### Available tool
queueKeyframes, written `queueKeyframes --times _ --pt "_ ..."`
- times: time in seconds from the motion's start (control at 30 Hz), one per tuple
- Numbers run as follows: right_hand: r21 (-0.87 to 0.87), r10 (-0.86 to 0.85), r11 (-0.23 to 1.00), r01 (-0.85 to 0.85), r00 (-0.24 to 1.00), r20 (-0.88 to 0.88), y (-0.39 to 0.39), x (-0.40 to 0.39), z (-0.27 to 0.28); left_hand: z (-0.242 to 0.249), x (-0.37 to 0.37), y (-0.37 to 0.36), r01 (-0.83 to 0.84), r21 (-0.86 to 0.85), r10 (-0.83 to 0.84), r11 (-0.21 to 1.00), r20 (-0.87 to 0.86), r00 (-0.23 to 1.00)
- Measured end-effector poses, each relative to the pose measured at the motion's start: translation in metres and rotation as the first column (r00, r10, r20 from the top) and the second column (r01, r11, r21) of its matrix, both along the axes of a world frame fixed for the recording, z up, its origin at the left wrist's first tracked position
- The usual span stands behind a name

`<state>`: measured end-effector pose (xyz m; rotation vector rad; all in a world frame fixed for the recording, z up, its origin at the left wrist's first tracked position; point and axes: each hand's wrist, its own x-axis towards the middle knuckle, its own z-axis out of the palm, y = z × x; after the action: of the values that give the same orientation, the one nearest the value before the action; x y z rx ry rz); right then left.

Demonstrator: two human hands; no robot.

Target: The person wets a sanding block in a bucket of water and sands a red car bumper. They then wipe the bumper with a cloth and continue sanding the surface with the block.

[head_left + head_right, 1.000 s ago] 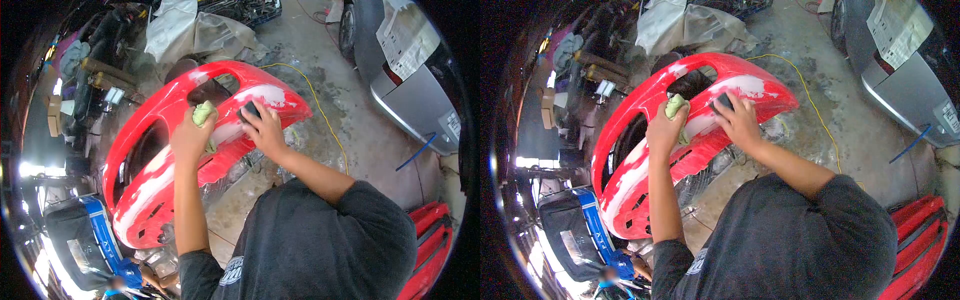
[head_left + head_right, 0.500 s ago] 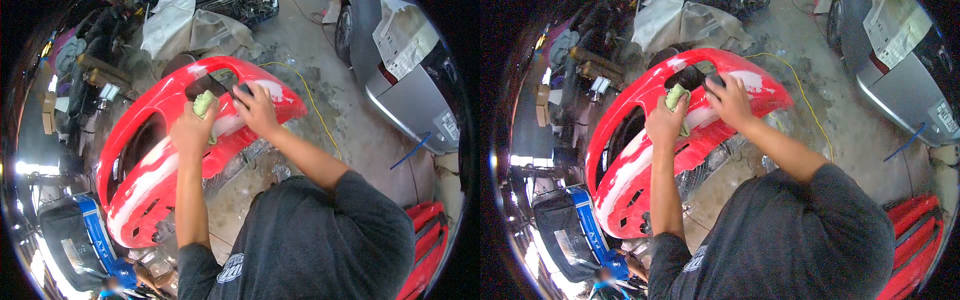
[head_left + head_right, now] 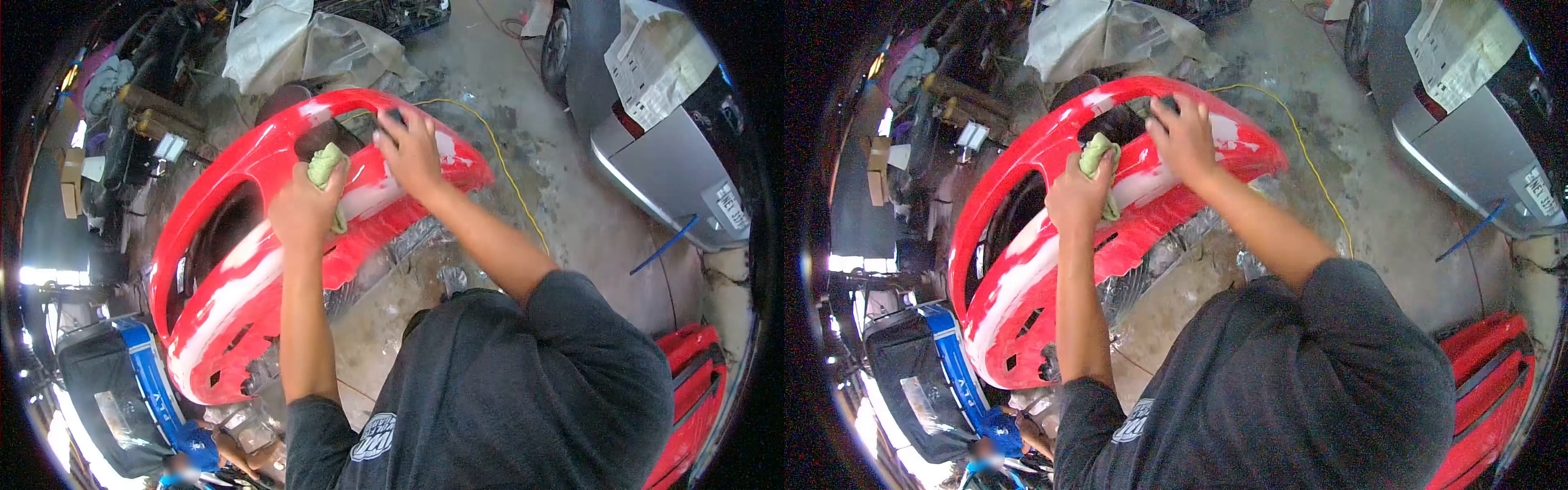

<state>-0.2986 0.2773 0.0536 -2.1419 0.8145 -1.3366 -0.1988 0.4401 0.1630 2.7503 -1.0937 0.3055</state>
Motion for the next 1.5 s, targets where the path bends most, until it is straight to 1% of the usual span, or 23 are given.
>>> queueKeyframes --times 0.1,0.17,0.23,0.33,0.43,0.47,0.5,0.57,0.6,0.67,0.77,0.83,0.93,1.03,1.07,1.1,1.17,1.23,1.27,1.3,1.37,1.43,1.5 --pt "-0.185 0.122 0.974 -0.133 0.99 -0.067 0.052 -0.037 -0.006 0.002 0.003 -0.003 -0.017 0.011 0.017 1.0 -0.022 1.0" --pt "-0.157 0.192 0.97 -0.186 0.981 0.025 0.032 -0.03 -0.013 -0.002 -0.001 0.004 -0.016 0.034 0.017 0.999 -0.043 0.999" --pt "-0.05 0.041 0.998 -0.04 0.999 0.018 -0.002 -0.012 -0.01 0.002 0.001 0.0 0.003 0.029 -0.002 1.0 -0.039 0.999" --pt "-0.001 -0.038 0.999 0.038 0.999 0.023 0.007 -0.011 -0.007 0.004 0.0 -0.001 -0.013 0.033 0.015 0.999 -0.048 0.999" --pt "-0.139 0.156 0.978 -0.158 0.987 -0.024 0.041 -0.036 -0.006 0.007 0.002 -0.004 -0.029 0.034 0.03 0.999 -0.049 0.998" --pt "-0.132 0.184 0.974 -0.183 0.983 -0.002 0.032 -0.033 -0.008 0.005 -0.002 0.0 -0.033 0.046 0.036 0.998 -0.058 0.998" --pt "-0.12 0.135 0.983 -0.137 0.991 -0.025 0.017 -0.023 -0.011 0.003 -0.005 0.005 -0.026 0.048 0.029 0.998 -0.067 0.997" --pt "-0.033 -0.031 0.999 0.031 0.999 -0.011 -0.021 -0.003 -0.006 0.007 -0.005 0.0 -0.011 0.017 0.013 1.0 -0.071 0.997" --pt "-0.036 -0.045 0.998 0.045 0.999 0.004 -0.018 -0.002 -0.006 0.01 -0.005 -0.001 -0.02 0.055 0.025 0.998 -0.086 0.996" --pt "-0.039 -0.077 0.996 0.078 0.996 0.04 -0.005 -0.003 -0.009 0.01 -0.003 -0.002 -0.021 0.061 0.025 0.998 -0.071 0.997" --pt "-0.161 0.027 0.987 -0.023 0.999 0.026 0.065 -0.035 -0.022 0.013 -0.005 0.0 -0.021 0.062 0.027 0.998 -0.092 0.995" --pt "-0.057 0.105 0.993 -0.107 0.994 -0.037 0.107 -0.057 -0.034 0.013 -0.007 0.002 -0.006 0.058 0.012 0.998 -0.11 0.994" --pt "-0.021 0.178 0.983 -0.182 0.975 -0.132 0.131 -0.088 -0.047 0.013 -0.007 0.004 0.011 0.042 -0.006 0.999 -0.114 0.993" --pt "0.016 0.14 0.99 -0.14 0.962 -0.236 0.129 -0.125 -0.063 0.014 -0.007 0.008 0.012 0.014 -0.01 1.0 -0.13 0.991" --pt "0.052 0.11 0.994 -0.099 0.954 -0.281 0.126 -0.14 -0.074 0.006 -0.003 0.009 0.046 -0.058 -0.051 0.997 -0.074 0.996" --pt "0.06 0.085 0.996 -0.068 0.935 -0.345 0.122 -0.158 -0.085 0.002 -0.003 0.011 0.075 -0.081 -0.081 0.994 -0.067 0.994" --pt "0.06 0.041 0.998 -0.014 0.883 -0.468 0.109 -0.201 -0.106 0.0 -0.005 0.014 0.121 -0.139 -0.129 0.983 -0.048 0.991" --pt "0.049 -0.022 0.997 0.06 0.826 -0.563 0.099 -0.255 -0.138 0.002 -0.006 0.017 0.112 -0.111 -0.117 0.988 -0.04 0.992" --pt "0.136 -0.012 0.982 0.127 0.774 -0.633 0.096 -0.284 -0.147 0.002 -0.006 0.018 0.12 -0.118 -0.124 0.986 -0.026 0.992" --pt "0.217 0.005 0.954 0.205 0.718 -0.696 0.095 -0.318 -0.158 0.002 -0.008 0.017 0.133 -0.122 -0.135 0.984 -0.01 0.991" --pt "0.278 -0.021 0.898 0.342 0.663 -0.749 0.093 -0.397 -0.219 -0.002 -0.006 0.016 0.139 -0.154 -0.143 0.978 -0.013 0.99" --pt "0.449 0.184 0.749 0.487 0.497 -0.848 0.098 -0.467 -0.246 -0.002 -0.009 0.016 0.141 -0.16 -0.145 0.977 -0.011 0.989" --pt "0.489 0.287 0.635 0.599 0.405 -0.868 0.123 -0.535 -0.275 0.002 -0.015 0.014 0.132 -0.154 -0.133 0.979 0.004 0.991"
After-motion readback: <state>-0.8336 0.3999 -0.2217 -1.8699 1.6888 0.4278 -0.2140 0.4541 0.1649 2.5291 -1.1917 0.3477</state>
